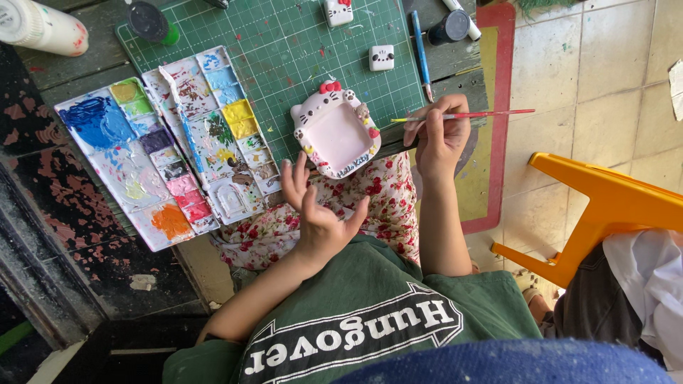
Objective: The person sits on the floor and paints a Hello Kitty-shaped ceramic dish with a paintbrush, dipping the brush into watercolor palettes and applying paint to the dish's rim and edges, rotating the dish to reach different sides.
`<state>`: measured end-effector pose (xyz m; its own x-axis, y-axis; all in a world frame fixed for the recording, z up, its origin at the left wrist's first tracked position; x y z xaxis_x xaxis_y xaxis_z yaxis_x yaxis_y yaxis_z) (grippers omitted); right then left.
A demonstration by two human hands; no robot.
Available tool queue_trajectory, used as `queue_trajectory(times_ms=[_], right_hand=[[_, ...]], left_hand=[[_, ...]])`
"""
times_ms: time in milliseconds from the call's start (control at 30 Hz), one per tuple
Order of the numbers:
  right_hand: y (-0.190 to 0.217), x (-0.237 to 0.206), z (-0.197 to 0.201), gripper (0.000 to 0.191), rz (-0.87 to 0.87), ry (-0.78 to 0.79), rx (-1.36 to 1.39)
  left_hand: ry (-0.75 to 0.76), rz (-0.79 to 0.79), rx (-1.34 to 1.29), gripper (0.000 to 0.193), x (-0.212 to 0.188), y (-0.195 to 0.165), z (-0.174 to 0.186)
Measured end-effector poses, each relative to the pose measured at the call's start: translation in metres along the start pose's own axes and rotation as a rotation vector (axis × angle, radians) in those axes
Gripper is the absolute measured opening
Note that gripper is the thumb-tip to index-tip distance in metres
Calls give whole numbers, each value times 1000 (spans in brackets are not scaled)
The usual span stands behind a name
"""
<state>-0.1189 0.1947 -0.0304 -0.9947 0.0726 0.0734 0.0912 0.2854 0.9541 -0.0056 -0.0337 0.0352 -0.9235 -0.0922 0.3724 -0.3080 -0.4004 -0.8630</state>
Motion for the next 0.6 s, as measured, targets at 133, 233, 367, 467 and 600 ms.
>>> queue_trajectory(times_ms=[133, 233, 367, 467, 600], right_hand=[[-1, 0, 8, 12, -5, -68, 102], [0, 1, 6, 11, 20, -80, 116], [0, -9, 1, 11, 0, -132, 151], [2, -25, -8, 9, -1, -107, 143], [2, -36, -14, 9, -12, -113, 141]], left_hand=[[117, -16, 226, 115, 23, 0, 35], [297, 18, 482, 125, 46, 11, 39], [356, 69, 577, 131, 62, 11, 26], [356, 70, 604, 131, 64, 11, 20], [340, 73, 589, 130, 65, 17, 20]])
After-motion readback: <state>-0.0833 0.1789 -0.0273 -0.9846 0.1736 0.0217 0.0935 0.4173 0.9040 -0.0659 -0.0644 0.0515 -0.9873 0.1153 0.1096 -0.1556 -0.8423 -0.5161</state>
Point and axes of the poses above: each hand's wrist, its own x-axis towards the middle knuckle, its own z-axis out of the back of the hand, y = z × x, the point moved 8 cm from there along x, towards the middle knuckle, and after that the axes turned 4 degrees about -x, right-handed, at the moved point
